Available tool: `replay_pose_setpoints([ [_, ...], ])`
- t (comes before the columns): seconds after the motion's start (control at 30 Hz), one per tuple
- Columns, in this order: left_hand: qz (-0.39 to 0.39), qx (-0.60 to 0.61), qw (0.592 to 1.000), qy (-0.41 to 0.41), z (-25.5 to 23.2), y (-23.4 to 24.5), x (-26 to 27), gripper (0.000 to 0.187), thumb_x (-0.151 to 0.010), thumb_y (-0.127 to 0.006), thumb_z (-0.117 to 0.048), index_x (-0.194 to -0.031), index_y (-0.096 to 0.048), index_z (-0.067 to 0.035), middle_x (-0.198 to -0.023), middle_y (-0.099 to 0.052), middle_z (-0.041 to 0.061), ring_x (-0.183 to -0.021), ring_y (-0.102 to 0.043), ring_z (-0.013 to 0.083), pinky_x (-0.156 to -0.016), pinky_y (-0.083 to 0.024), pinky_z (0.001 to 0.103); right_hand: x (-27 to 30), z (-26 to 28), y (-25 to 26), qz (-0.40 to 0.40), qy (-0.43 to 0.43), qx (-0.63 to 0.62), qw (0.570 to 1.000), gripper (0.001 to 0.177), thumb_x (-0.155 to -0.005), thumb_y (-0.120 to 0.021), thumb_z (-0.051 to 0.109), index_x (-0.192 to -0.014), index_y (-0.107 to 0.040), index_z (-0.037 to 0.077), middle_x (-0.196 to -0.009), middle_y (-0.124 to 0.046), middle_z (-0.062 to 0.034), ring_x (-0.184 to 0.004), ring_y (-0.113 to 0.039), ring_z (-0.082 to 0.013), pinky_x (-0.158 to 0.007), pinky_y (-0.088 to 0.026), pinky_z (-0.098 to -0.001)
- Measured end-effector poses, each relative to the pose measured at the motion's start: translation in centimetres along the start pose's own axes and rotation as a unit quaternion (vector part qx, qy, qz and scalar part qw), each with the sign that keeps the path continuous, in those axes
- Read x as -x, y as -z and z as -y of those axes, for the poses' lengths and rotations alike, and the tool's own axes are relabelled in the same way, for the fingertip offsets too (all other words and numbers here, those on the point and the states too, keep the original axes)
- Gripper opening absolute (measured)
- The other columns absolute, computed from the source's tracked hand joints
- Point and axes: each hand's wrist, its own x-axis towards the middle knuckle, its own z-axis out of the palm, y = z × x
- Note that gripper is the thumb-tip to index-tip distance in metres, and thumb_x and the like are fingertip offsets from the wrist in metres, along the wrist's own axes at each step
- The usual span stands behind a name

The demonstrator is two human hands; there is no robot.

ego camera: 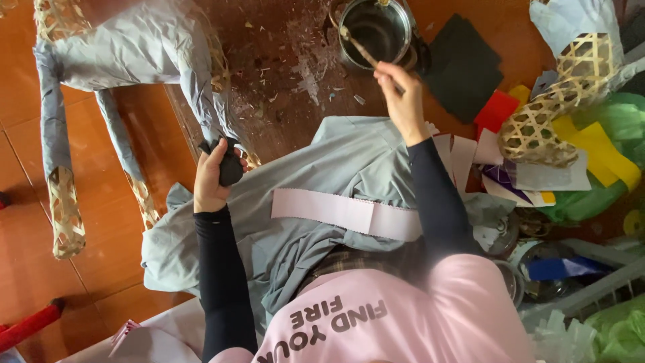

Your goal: Decorating a paper mache giraffe by applying glue and wrapping it with colored paper strips.

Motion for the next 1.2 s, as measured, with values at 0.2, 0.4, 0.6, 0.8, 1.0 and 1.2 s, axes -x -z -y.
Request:
replay_pose_setpoints([
  [0.2, 0.005, 0.008, 1.0, 0.0, 0.0, 0.1, 0.0, 0.02, -0.105, -0.064, -0.025, -0.106, -0.056, -0.008, -0.088, -0.065, 0.009, -0.071, -0.067, 0.0251, -0.06, -0.057, 0.04, 4.2, 3.9, 0.9, 0.023, 0.111, 0.084, 0.99, 0.018, -0.105, -0.062, -0.001, -0.122, -0.067, -0.002, -0.131, -0.07, -0.0186, -0.119, -0.071, -0.028, -0.098, -0.058, -0.0346],
  [0.4, 0.007, 0.001, 1.0, -0.002, 0.2, 0.1, 0.0, 0.022, -0.106, -0.063, -0.026, -0.107, -0.056, -0.006, -0.09, -0.066, 0.01, -0.073, -0.068, 0.0245, -0.062, -0.058, 0.04, 7.3, 4.9, 3.5, 0.012, 0.023, 0.062, 0.998, 0.021, -0.105, -0.059, -0.002, -0.123, -0.069, -0.001, -0.129, -0.072, -0.0164, -0.114, -0.074, -0.024, -0.096, -0.059, -0.032],
  [0.6, 0.003, 0.008, 1.0, -0.01, -0.4, -0.8, 0.8, 0.021, -0.106, -0.064, -0.025, -0.108, -0.055, -0.006, -0.091, -0.066, 0.01, -0.073, -0.068, 0.0239, -0.062, -0.058, 0.039, 6.7, 2.0, 5.4, -0.08, -0.068, -0.101, 0.989, 0.022, -0.108, -0.057, 0.004, -0.124, -0.069, -0.004, -0.12, -0.073, -0.015, -0.108, -0.074, -0.024, -0.098, -0.06, -0.0345],
  [0.8, -0.018, -0.011, 0.999, -0.026, 0.5, -0.5, 0.3, 0.018, -0.105, -0.063, -0.023, -0.11, -0.055, -0.008, -0.087, -0.065, 0.009, -0.07, -0.067, 0.0233, -0.061, -0.059, 0.038, 0.1, -13.3, 5.7, -0.159, -0.173, -0.532, 0.813, 0.02, -0.105, -0.062, 0.01, -0.118, -0.063, -0.005, -0.114, -0.072, -0.0179, -0.109, -0.072, -0.0278, -0.108, -0.059, -0.0414],
  [1.0, -0.058, 0.006, 0.998, -0.018, -0.1, -1.4, 1.2, 0.019, -0.104, -0.063, -0.022, -0.111, -0.057, -0.006, -0.083, -0.065, 0.009, -0.069, -0.069, 0.024, -0.058, -0.059, 0.039, 3.3, -1.2, 0.5, -0.031, -0.274, -0.493, 0.825, 0.019, -0.105, -0.059, 0.014, -0.121, -0.062, 0.003, -0.105, -0.069, -0.0168, -0.099, -0.069, -0.0274, -0.092, -0.056, -0.0375],
  [1.2, -0.017, 0.022, 0.999, -0.035, 0.0, -1.6, 0.8, 0.019, -0.106, -0.064, -0.021, -0.111, -0.054, -0.005, -0.087, -0.065, 0.011, -0.069, -0.068, 0.0252, -0.06, -0.058, 0.041, 14.0, 6.7, -9.3, 0.42, -0.005, 0.193, 0.887, 0.054, -0.09, -0.077, 0.025, -0.137, -0.057, 0.008, -0.102, -0.073, -0.0173, -0.09, -0.071, -0.0328, -0.076, -0.055, -0.0441],
])
